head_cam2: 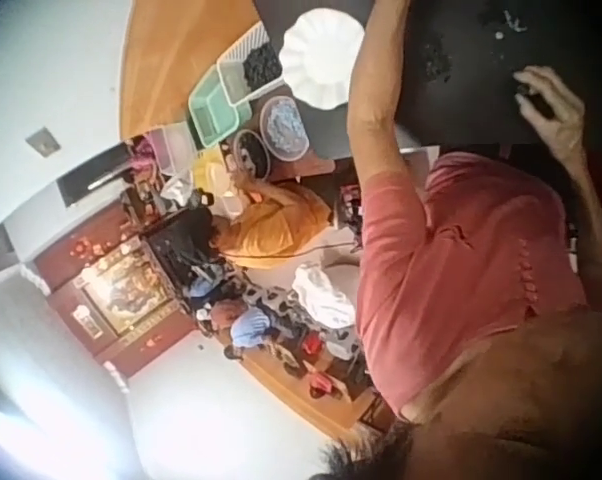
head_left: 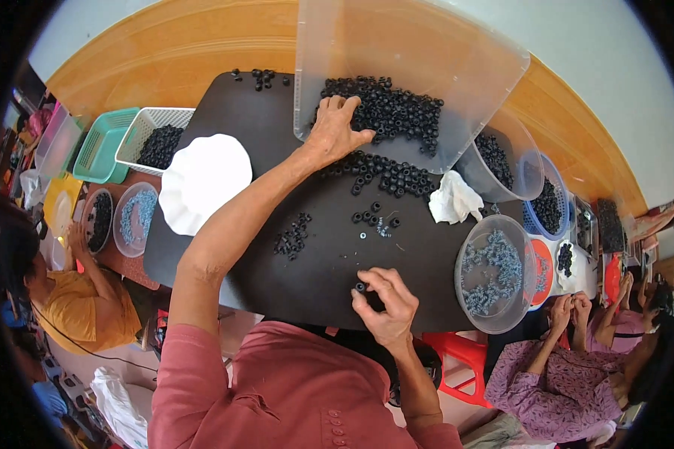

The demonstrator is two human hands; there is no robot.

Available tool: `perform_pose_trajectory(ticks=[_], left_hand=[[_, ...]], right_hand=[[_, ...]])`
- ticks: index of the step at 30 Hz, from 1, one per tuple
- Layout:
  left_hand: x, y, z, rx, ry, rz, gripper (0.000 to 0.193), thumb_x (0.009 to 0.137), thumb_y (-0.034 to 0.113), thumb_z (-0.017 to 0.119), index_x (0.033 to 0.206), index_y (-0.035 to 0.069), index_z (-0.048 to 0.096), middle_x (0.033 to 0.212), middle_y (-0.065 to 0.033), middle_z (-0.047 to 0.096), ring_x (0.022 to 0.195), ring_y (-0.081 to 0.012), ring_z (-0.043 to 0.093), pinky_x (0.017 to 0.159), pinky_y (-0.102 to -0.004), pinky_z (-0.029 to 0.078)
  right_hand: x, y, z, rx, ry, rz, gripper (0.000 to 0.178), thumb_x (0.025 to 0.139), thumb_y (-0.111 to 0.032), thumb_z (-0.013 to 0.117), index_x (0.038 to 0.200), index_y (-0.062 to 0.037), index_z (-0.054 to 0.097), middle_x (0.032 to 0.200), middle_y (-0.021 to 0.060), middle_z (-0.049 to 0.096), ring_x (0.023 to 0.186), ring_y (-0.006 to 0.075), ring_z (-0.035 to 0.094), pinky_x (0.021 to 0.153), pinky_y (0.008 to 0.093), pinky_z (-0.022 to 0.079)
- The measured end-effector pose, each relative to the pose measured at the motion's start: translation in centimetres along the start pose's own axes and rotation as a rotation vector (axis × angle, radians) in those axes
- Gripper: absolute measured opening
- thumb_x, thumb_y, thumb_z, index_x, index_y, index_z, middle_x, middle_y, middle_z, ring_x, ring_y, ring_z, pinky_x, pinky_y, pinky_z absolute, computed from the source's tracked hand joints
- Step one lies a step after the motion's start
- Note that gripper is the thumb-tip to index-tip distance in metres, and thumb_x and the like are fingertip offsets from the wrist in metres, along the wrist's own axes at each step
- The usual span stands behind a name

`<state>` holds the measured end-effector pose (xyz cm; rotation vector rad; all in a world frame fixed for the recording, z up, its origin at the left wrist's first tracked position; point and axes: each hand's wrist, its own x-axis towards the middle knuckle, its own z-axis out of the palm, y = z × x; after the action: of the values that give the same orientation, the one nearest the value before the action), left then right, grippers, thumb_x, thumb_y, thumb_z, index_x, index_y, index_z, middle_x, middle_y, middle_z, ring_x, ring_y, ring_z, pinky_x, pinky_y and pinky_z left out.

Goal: The person assembles small parts by hand, picking up components from containers and the table and inserting small pieces into black rings.

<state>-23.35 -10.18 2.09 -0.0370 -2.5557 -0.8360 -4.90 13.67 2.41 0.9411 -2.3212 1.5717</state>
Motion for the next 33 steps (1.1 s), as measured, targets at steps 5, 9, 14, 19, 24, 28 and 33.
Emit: perform_pose_trajectory(ticks=[5, 9, 14, 19, 24, 28, 33], left_hand=[[2.5, 0.0, 2.0, 0.175, -0.083, -0.023, 0.085, 0.064, 0.037, 0.079, 0.131, 0.001, 0.040, 0.126, -0.0258, 0.041, 0.118, -0.0429, 0.036, 0.102, -0.0504, 0.035], [3.4, 0.7, 2.5, 0.225, -0.120, 0.001, 0.089, 0.064, 0.038, 0.080, 0.135, 0.005, 0.038, 0.129, -0.0277, 0.039, 0.119, -0.0442, 0.036, 0.102, -0.0513, 0.035], [4.4, -0.6, 3.8, 0.233, -0.051, 0.109, 0.086, 0.063, 0.042, 0.080, 0.134, 0.010, 0.043, 0.124, -0.0259, 0.041, 0.105, -0.0432, 0.044, 0.094, -0.0519, 0.040], [4.5, -0.4, 4.6, 0.228, -0.059, 0.166, 0.077, 0.069, 0.045, 0.076, 0.132, 0.011, 0.047, 0.116, -0.0234, 0.045, 0.104, -0.0419, 0.047, 0.089, -0.0500, 0.043], [5.4, -0.9, 4.0, 0.159, -0.197, 0.139, 0.069, 0.073, 0.039, 0.075, 0.130, 0.011, 0.049, 0.113, -0.0186, 0.047, 0.107, -0.0387, 0.046, 0.094, -0.0476, 0.042], [4.2, -1.1, 3.7, 0.055, -0.153, 0.264, 0.059, 0.079, 0.037, 0.069, 0.127, 0.008, 0.051, 0.117, -0.0182, 0.050, 0.113, -0.0365, 0.045, 0.098, -0.0455, 0.038], [3.2, 0.3, 0.9, -0.011, 0.066, 0.304, 0.042, 0.088, 0.032, 0.058, 0.119, 0.003, 0.054, 0.113, -0.0207, 0.052, 0.109, -0.0374, 0.045, 0.096, -0.0472, 0.037]], right_hand=[[0.3, -0.1, -0.2, 0.003, 0.006, 0.014, 0.034, 0.066, 0.006, 0.073, 0.098, -0.0009, 0.066, 0.090, 0.0109, 0.063, 0.067, 0.0165, 0.059, 0.058, 0.0262, 0.050], [0.1, 0.1, -0.2, 0.005, 0.020, 0.030, 0.032, 0.064, 0.005, 0.074, 0.096, -0.0012, 0.067, 0.088, 0.0097, 0.063, 0.067, 0.0157, 0.059, 0.056, 0.0256, 0.050], [0.2, 0.2, 0.0, 0.015, 0.011, 0.011, 0.033, 0.063, 0.005, 0.074, 0.095, -0.0021, 0.068, 0.086, 0.0076, 0.063, 0.066, 0.0156, 0.058, 0.056, 0.0260, 0.049], [0.1, 0.2, 0.1, 0.027, 0.015, 0.030, 0.036, 0.063, 0.006, 0.075, 0.097, -0.0024, 0.068, 0.085, 0.0072, 0.063, 0.066, 0.0154, 0.059, 0.056, 0.0261, 0.049], [0.2, 0.3, 0.0, 0.039, -0.016, 0.031, 0.038, 0.063, 0.007, 0.074, 0.099, -0.0025, 0.067, 0.087, 0.0080, 0.064, 0.065, 0.0142, 0.059, 0.055, 0.0251, 0.049], [0.3, 0.3, -0.2, 0.020, -0.014, 0.077, 0.036, 0.066, 0.006, 0.073, 0.100, -0.0025, 0.066, 0.087, 0.0090, 0.064, 0.065, 0.0139, 0.060, 0.055, 0.0251, 0.049], [0.6, 0.0, -0.4, 0.056, -0.018, 0.179, 0.033, 0.069, 0.005, 0.072, 0.101, -0.0020, 0.066, 0.088, 0.0100, 0.064, 0.065, 0.0130, 0.059, 0.058, 0.0255, 0.048]])
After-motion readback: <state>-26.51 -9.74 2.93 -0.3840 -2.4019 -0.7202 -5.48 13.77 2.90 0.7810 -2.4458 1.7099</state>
